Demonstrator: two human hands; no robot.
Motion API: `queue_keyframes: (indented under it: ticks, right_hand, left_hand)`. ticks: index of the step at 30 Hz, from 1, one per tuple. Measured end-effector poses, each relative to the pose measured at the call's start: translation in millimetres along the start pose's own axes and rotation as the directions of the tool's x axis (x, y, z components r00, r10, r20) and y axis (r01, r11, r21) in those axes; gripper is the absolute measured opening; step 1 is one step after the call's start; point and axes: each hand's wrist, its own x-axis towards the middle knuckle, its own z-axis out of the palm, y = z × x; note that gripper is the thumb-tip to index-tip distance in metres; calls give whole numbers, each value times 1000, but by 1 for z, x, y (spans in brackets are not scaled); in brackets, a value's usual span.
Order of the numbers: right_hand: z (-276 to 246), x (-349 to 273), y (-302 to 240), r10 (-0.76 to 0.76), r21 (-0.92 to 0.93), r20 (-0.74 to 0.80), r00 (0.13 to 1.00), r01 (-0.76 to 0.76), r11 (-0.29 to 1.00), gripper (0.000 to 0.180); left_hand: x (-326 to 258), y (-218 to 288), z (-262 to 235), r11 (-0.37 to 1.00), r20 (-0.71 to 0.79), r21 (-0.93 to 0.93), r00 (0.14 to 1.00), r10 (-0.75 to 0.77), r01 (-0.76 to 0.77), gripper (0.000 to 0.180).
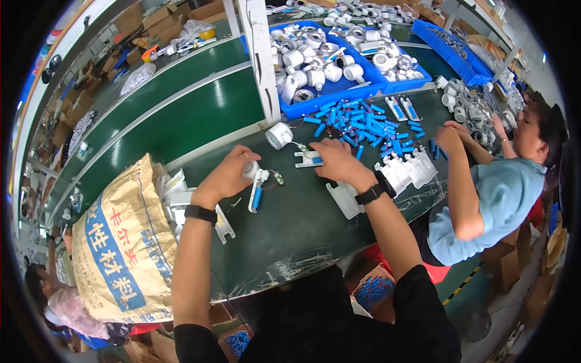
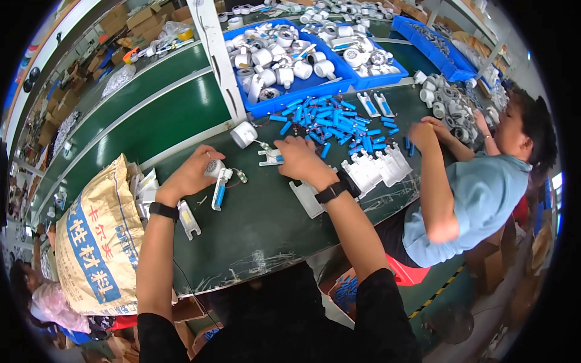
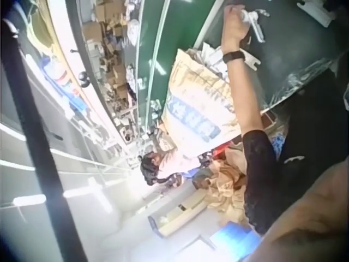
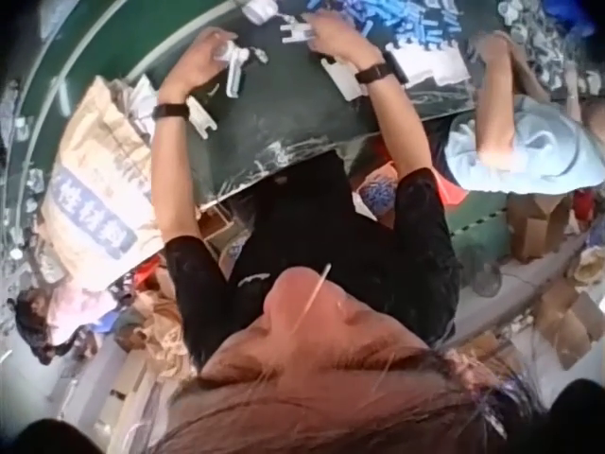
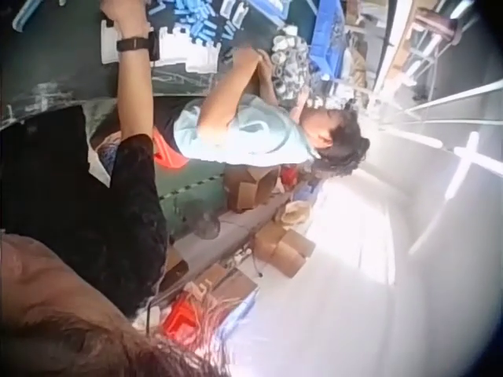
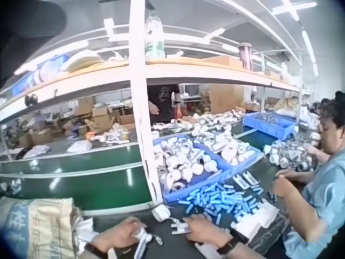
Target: The person assembles electronic components by picking up a white plastic housing, peeling a backing from a light panel, and pressing it into the housing. They then connect a blue battery to a small circuit board and tuck them into the unit before setting it aside to repeat the process.
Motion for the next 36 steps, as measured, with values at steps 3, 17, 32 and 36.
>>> queue_keyframes:
  ticks: [3,17,32,36]
  right_hand:
    - [-2,9,-2,23,-12,14,1000,-23,1000,60]
    - [31,15,-30,290,256,-358,887,-205,945,30]
    - [31,11,-15,430,353,-358,829,-306,884,30]
    - [29,13,-19,444,408,-381,811,-284,868,29]
  left_hand:
    - [-5,0,-4,996,23,85,1000,16,-18,55]
    - [27,25,18,981,236,152,969,79,-117,35]
    - [28,29,15,929,271,310,955,119,-203,25]
    - [28,20,14,934,228,307,967,113,-182,22]
